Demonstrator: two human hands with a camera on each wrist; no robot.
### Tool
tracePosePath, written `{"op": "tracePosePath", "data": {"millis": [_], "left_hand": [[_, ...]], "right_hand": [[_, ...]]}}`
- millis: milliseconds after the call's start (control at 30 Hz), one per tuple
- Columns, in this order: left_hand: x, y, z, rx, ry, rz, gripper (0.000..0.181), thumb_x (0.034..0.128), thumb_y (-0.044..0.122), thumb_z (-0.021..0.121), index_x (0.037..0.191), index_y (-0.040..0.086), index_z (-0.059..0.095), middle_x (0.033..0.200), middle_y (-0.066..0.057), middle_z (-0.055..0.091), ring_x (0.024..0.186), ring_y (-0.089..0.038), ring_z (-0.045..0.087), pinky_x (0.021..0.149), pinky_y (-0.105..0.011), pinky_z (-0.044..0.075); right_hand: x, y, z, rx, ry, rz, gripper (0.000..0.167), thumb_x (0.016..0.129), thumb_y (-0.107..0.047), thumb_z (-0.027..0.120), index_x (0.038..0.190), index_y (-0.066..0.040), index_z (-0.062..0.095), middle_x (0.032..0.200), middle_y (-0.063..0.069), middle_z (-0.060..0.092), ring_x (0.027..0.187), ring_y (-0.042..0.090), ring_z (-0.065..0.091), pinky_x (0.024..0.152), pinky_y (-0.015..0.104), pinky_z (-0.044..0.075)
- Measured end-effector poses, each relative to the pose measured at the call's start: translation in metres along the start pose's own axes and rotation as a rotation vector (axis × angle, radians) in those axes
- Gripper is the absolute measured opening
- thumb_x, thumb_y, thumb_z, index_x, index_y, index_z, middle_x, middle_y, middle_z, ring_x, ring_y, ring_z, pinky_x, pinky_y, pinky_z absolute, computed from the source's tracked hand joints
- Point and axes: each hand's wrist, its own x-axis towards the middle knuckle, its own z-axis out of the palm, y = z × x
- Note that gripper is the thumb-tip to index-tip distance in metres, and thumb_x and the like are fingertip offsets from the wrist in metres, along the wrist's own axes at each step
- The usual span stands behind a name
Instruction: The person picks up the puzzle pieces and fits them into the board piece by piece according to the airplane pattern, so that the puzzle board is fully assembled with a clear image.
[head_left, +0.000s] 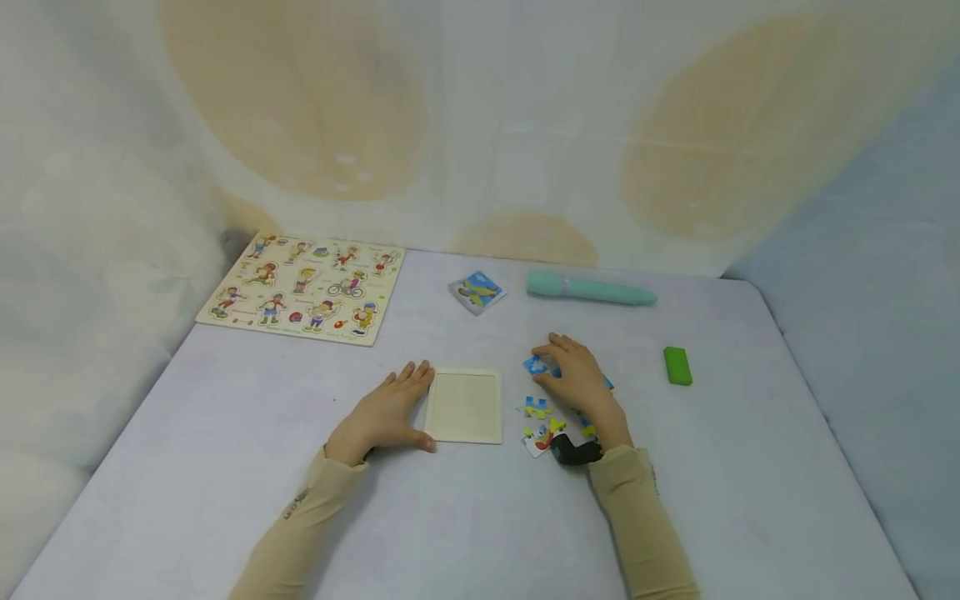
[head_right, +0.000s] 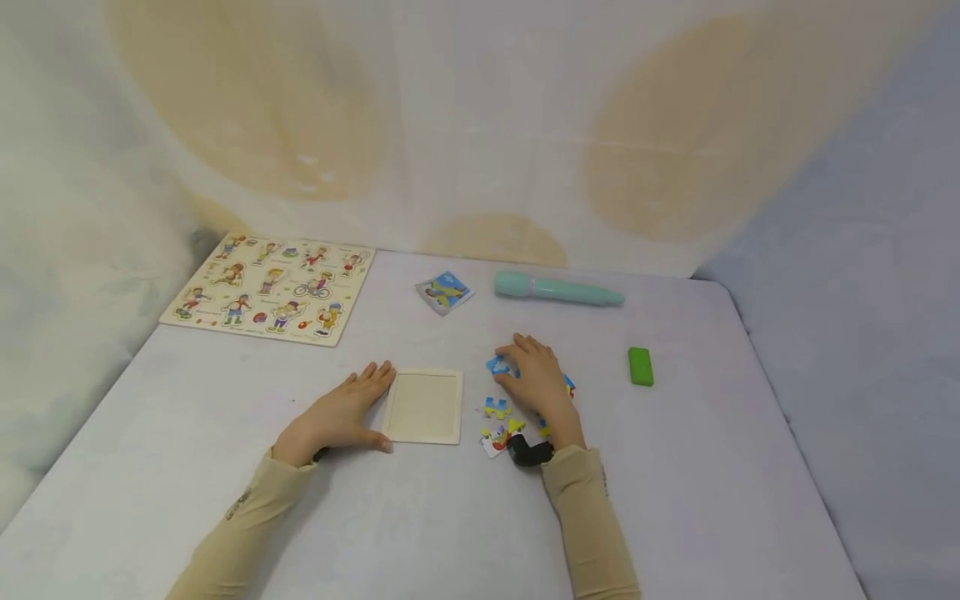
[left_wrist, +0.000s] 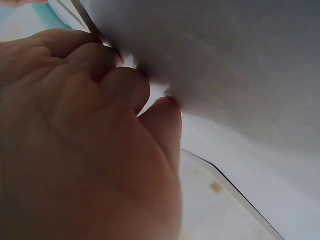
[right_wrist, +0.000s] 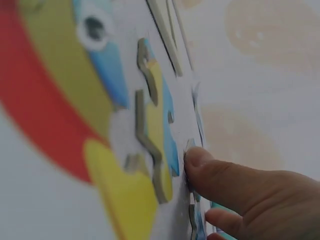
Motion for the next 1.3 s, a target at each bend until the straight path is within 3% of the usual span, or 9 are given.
{"op": "tracePosePath", "data": {"millis": [133,233,367,500,733,1033,1300], "left_hand": [[-0.001,0.002,0.002,0.012,0.008,0.005,0.116,0.0683,0.053,0.082,0.152,-0.001,0.022,0.161,-0.018,0.016,0.150,-0.037,0.013,0.121,-0.054,0.017],[-0.002,0.001,0.003,0.020,0.020,0.000,0.114,0.0703,0.054,0.080,0.152,-0.001,0.023,0.161,-0.017,0.018,0.150,-0.036,0.015,0.120,-0.054,0.019],[-0.002,0.000,0.003,0.016,0.022,-0.003,0.110,0.0729,0.053,0.078,0.152,0.000,0.024,0.161,-0.016,0.018,0.150,-0.036,0.015,0.120,-0.054,0.019],[-0.001,0.000,0.003,0.002,0.021,0.001,0.110,0.0730,0.052,0.079,0.152,0.000,0.023,0.161,-0.016,0.018,0.150,-0.035,0.014,0.121,-0.053,0.018],[0.000,0.002,0.002,-0.003,0.021,0.005,0.110,0.0727,0.051,0.079,0.153,0.000,0.023,0.161,-0.016,0.018,0.150,-0.035,0.014,0.121,-0.053,0.017],[0.001,0.001,0.005,-0.003,0.027,0.001,0.110,0.0720,0.051,0.080,0.153,0.001,0.024,0.161,-0.015,0.018,0.150,-0.035,0.015,0.121,-0.053,0.017],[0.001,0.002,0.005,0.007,0.023,-0.007,0.110,0.0721,0.051,0.080,0.153,0.001,0.024,0.161,-0.015,0.018,0.150,-0.034,0.014,0.121,-0.052,0.017]], "right_hand": [[0.001,-0.002,0.004,0.069,0.029,0.026,0.041,0.087,-0.024,0.072,0.122,-0.005,0.062,0.148,0.022,0.043,0.140,0.041,0.035,0.118,0.055,0.024],[0.001,-0.002,0.005,0.172,0.066,0.062,0.036,0.087,-0.020,0.072,0.119,-0.006,0.062,0.137,0.018,0.056,0.131,0.037,0.048,0.114,0.053,0.031],[0.000,-0.002,0.003,0.353,0.133,0.115,0.024,0.089,-0.014,0.070,0.112,-0.007,0.064,0.107,0.013,0.068,0.100,0.029,0.063,0.093,0.044,0.049],[-0.001,0.000,0.001,0.424,0.163,0.164,0.016,0.091,-0.015,0.068,0.105,-0.008,0.066,0.094,0.010,0.070,0.082,0.020,0.061,0.074,0.028,0.051],[0.000,-0.004,0.001,0.509,0.144,0.215,0.017,0.092,-0.020,0.067,0.105,-0.009,0.067,0.092,0.010,0.072,0.077,0.016,0.060,0.067,0.023,0.049],[0.007,-0.023,0.011,0.561,0.107,0.174,0.019,0.091,-0.019,0.068,0.105,-0.006,0.068,0.089,0.011,0.074,0.075,0.013,0.064,0.068,0.022,0.050],[0.015,-0.049,0.021,0.621,0.030,0.159,0.018,0.090,-0.016,0.069,0.104,-0.004,0.067,0.084,0.012,0.073,0.065,0.011,0.064,0.054,0.020,0.046]]}}
